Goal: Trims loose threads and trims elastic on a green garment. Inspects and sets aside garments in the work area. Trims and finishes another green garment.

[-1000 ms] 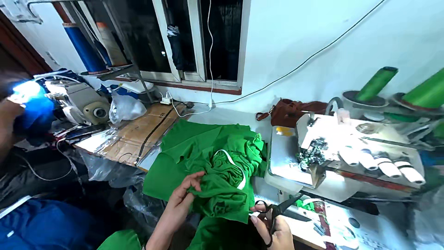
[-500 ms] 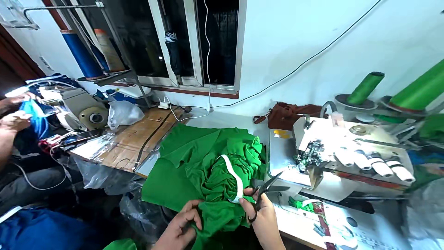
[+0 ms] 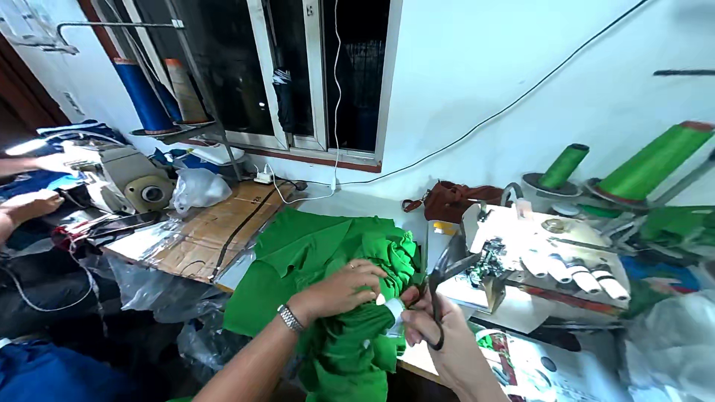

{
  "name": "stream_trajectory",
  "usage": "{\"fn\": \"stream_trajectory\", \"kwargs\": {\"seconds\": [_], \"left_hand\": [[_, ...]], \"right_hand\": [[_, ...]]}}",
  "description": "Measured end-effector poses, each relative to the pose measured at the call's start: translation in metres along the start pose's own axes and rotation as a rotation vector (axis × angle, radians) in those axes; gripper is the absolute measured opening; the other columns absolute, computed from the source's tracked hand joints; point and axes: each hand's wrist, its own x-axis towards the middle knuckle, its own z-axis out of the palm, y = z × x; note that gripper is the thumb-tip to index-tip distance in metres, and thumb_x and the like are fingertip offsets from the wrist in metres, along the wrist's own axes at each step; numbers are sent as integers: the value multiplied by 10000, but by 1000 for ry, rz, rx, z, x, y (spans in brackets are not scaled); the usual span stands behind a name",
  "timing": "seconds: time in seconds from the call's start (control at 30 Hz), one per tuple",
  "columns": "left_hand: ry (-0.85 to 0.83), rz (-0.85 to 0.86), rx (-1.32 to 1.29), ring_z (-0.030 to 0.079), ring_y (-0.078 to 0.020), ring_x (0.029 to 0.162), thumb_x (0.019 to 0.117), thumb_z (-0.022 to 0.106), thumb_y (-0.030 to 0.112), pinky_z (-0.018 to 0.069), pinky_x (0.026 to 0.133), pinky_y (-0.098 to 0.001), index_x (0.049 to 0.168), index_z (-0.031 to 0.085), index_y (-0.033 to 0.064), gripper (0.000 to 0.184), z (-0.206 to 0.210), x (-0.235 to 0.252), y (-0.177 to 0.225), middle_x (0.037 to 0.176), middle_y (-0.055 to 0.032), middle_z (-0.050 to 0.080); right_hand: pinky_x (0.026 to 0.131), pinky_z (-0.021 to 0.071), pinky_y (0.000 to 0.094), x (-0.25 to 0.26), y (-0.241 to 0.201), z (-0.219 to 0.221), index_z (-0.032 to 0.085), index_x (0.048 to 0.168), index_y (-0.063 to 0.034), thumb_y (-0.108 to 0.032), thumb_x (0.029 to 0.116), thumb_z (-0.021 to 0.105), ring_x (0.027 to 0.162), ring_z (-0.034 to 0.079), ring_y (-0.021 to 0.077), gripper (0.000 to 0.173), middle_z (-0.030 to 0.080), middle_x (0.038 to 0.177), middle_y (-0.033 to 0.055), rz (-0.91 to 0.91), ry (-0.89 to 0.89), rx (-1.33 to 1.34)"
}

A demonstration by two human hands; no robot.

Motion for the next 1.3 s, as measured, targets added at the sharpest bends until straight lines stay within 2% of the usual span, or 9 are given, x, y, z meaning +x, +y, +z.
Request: {"fn": "stream_trajectory", "kwargs": {"seconds": [0.1,0.2,0.33,0.47,0.6,0.77,0.87,1.1,1.3], "left_hand": [[-30,76,-330,612,-132,1177,1054,493,196,495,1029,-353,1175,634,15,260,-8,7,11,1252,-69,662],[-46,77,-458,604,-69,1014,1064,436,304,511,908,-293,1329,554,26,401,1,13,28,1128,-43,648],[-22,84,-510,551,31,800,1060,472,268,471,748,-182,1015,644,61,272,2,16,43,861,66,594],[-62,86,-548,606,-5,932,1042,510,240,516,846,-223,1259,591,47,302,-4,19,54,1040,27,652],[8,48,-596,633,-26,894,1031,551,149,539,819,-236,1158,648,49,188,-3,23,64,998,11,676],[164,43,-579,641,-78,839,1005,555,38,549,763,-257,1112,666,49,155,-17,15,64,955,-27,686],[172,95,-560,651,-86,900,1013,528,54,554,804,-263,1100,673,61,170,-28,10,62,1012,-28,690],[77,210,-600,641,-108,984,1001,452,118,553,831,-270,1075,694,134,253,-65,-3,64,1129,-44,666],[133,255,-822,653,-128,1058,998,552,190,565,872,-278,1058,715,190,173,-65,-20,60,1145,-44,680]], "right_hand": [[509,504,211,12,-25,-14,641,968,-76,-41,839,637,497,545,46,134,601,637,-32,17,-11,14],[511,495,210,21,-46,-19,633,964,-65,-16,834,631,488,520,52,139,576,624,-12,107,-104,-4],[502,467,193,28,-66,-23,633,955,-74,-34,839,632,480,492,36,123,542,603,-31,107,-197,-122],[496,463,188,28,-76,-24,625,953,-61,-19,841,622,477,483,40,120,533,609,-21,100,-180,-128],[491,458,201,25,-80,-17,612,993,-29,34,877,608,483,480,65,132,550,647,12,42,-77,-168],[549,505,238,20,-67,-17,610,1122,-37,25,926,626,579,574,117,207,671,877,78,39,25,-252],[565,508,227,21,-50,-19,617,1091,-31,-2,928,659,597,585,103,170,656,812,61,95,-10,-273],[777,552,308,40,-26,-11,619,1145,-42,-78,923,726,839,664,134,248,696,974,71,72,-17,-278],[728,548,247,32,-16,6,615,1088,-36,-95,877,727,805,653,79,246,692,952,32,93,-141,-195]]}}
